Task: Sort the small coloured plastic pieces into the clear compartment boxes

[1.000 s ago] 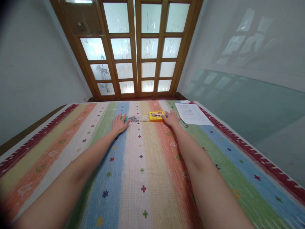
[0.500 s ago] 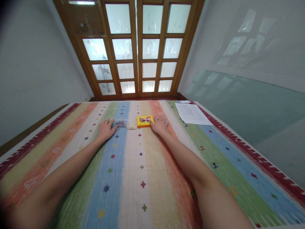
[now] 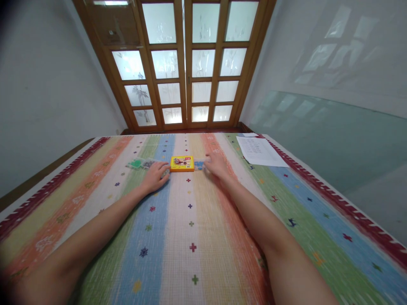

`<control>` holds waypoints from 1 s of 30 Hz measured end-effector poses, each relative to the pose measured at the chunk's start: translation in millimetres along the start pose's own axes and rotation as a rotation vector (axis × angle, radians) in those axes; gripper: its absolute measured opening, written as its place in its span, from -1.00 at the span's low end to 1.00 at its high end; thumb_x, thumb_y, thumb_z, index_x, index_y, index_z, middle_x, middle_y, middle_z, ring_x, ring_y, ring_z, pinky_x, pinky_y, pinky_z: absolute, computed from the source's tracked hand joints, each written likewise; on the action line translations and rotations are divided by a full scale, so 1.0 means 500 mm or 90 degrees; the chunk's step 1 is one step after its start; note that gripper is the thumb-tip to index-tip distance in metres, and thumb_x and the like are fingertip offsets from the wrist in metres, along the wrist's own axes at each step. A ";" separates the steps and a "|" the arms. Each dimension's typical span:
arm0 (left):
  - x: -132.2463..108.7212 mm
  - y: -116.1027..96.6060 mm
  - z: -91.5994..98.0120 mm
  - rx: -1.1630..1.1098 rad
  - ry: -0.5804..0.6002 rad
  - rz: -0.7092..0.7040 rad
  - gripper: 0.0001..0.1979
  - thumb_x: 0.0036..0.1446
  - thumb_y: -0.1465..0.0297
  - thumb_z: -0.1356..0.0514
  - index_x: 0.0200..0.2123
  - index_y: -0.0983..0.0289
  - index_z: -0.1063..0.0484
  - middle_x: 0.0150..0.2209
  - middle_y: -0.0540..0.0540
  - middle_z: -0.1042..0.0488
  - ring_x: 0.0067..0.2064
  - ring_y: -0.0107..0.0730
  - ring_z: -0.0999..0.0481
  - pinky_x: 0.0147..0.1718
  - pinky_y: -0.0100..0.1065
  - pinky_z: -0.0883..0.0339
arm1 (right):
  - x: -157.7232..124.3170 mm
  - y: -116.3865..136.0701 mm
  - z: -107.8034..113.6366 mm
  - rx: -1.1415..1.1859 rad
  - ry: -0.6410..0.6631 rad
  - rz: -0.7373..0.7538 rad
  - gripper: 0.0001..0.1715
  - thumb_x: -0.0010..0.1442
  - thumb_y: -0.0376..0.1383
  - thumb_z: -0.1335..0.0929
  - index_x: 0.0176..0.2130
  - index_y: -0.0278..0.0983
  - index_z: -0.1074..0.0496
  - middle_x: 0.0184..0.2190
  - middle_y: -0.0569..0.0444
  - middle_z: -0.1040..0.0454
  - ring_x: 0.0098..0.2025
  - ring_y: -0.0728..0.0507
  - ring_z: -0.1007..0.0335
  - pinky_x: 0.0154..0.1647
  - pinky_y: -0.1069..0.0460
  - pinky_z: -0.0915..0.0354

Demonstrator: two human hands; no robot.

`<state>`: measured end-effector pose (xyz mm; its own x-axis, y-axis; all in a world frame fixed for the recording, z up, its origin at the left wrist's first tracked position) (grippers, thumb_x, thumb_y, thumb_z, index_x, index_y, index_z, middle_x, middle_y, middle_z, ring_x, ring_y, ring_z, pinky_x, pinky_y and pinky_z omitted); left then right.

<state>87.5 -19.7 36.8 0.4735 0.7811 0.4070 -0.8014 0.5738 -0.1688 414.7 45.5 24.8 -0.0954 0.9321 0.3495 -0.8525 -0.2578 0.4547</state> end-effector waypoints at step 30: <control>0.029 -0.112 -0.027 -0.087 0.074 -0.048 -0.43 0.28 0.09 -0.24 0.28 0.16 -0.38 0.18 0.25 -0.44 0.13 -0.01 -0.50 0.14 -0.05 -0.39 | -0.115 0.178 -0.009 0.144 0.194 0.377 -0.50 0.34 -0.14 -0.39 0.21 -0.17 -0.36 0.17 -0.13 -0.42 0.17 -0.27 -0.38 0.20 -0.21 -0.34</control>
<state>144.2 -37.1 40.2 0.5759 0.7532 0.3180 -0.7089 0.6538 -0.2646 342.0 -29.6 41.4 -0.6779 0.6404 0.3611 -0.4888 -0.7594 0.4294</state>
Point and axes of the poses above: each hand's wrist, its own x-axis towards the middle knuckle, its own z-axis out of the back of the hand, y = z × x, the point moved 5 cm from there along x, towards the middle knuckle
